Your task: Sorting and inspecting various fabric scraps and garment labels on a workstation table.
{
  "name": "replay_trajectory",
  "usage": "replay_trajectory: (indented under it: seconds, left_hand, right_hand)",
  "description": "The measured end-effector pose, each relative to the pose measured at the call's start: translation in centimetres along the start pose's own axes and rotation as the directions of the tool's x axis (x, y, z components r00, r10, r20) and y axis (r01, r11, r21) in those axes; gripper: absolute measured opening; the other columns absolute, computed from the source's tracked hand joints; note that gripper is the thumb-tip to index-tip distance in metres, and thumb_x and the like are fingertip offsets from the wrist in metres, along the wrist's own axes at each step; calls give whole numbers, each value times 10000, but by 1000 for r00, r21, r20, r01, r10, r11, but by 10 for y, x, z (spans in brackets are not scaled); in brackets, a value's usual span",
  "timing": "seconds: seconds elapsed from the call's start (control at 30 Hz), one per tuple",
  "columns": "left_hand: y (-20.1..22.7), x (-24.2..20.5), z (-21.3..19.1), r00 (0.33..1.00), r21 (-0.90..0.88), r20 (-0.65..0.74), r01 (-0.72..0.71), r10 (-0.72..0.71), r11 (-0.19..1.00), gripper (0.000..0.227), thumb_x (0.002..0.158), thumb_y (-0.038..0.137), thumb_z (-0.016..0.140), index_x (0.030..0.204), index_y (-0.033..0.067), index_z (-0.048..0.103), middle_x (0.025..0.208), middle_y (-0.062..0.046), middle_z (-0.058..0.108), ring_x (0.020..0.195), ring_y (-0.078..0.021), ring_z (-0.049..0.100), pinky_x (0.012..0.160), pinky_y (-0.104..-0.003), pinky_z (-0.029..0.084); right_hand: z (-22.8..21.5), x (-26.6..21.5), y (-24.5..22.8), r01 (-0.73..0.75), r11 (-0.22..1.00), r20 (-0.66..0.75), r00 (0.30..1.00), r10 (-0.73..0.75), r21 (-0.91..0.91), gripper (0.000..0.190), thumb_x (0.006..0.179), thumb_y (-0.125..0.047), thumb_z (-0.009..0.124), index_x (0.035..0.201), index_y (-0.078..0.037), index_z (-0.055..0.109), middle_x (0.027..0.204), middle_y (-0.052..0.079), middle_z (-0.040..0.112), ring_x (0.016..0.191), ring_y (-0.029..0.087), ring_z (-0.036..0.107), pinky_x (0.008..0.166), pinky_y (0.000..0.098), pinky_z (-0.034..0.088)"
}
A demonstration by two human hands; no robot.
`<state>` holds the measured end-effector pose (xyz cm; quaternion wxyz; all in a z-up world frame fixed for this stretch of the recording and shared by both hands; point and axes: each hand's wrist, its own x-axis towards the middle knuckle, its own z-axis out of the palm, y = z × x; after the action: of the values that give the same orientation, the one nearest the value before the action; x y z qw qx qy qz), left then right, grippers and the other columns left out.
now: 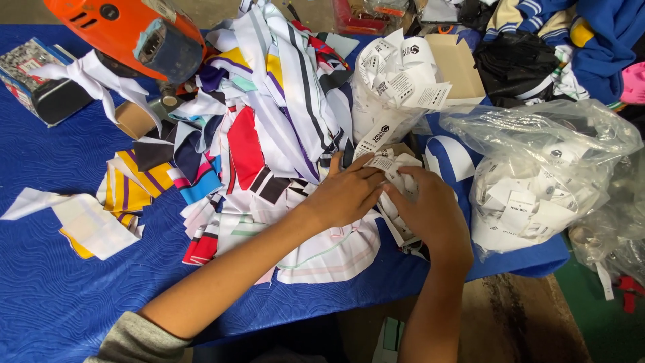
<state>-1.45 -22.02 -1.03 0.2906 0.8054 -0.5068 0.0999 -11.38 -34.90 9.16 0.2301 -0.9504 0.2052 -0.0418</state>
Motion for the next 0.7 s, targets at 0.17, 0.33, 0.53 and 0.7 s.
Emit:
replay_trajectory:
  seconds: [0.17,0.33,0.53,0.7]
  left_hand:
    - [-4,13,-10,973,-52,-227,35,-46,998,248,955,173,484,1022,64,697,949,-114,720,1069,-272,626,916,-485,267]
    - [-14,11,-15,963,-187,-258,28,-77,982,185,884,134,559,936,82,728,859,-109,687,844,-302,678,746,-405,438]
    - [1,5,-21,998,-58,61,32,-28,998,292,838,292,608,1019,123,761,1104,-130,692,1084,-323,631,841,-446,364]
    - [1,3,-24,997,-52,-76,-18,14,998,405,874,204,622,1226,4,629,1245,-225,598,1212,-382,547,889,-467,311]
  right_hand:
    - [-33,0,-30,81,997,-234,969,-80,-6,379,1031,-345,647,1257,-42,659,1176,236,635,1091,395,660,815,500,567]
    - [-46,-4,-29,132,991,-261,957,-128,-1,345,1022,-295,656,1212,-7,662,1165,255,626,1068,418,664,771,508,569]
    - [-8,-27,-11,-47,999,90,995,47,5,554,929,-477,667,1317,-81,650,1250,241,648,1158,426,659,926,577,544]
    - [5,-63,-11,98,990,-121,986,-110,-102,538,871,-310,774,1331,-74,623,1349,223,570,1339,429,500,1130,741,132]
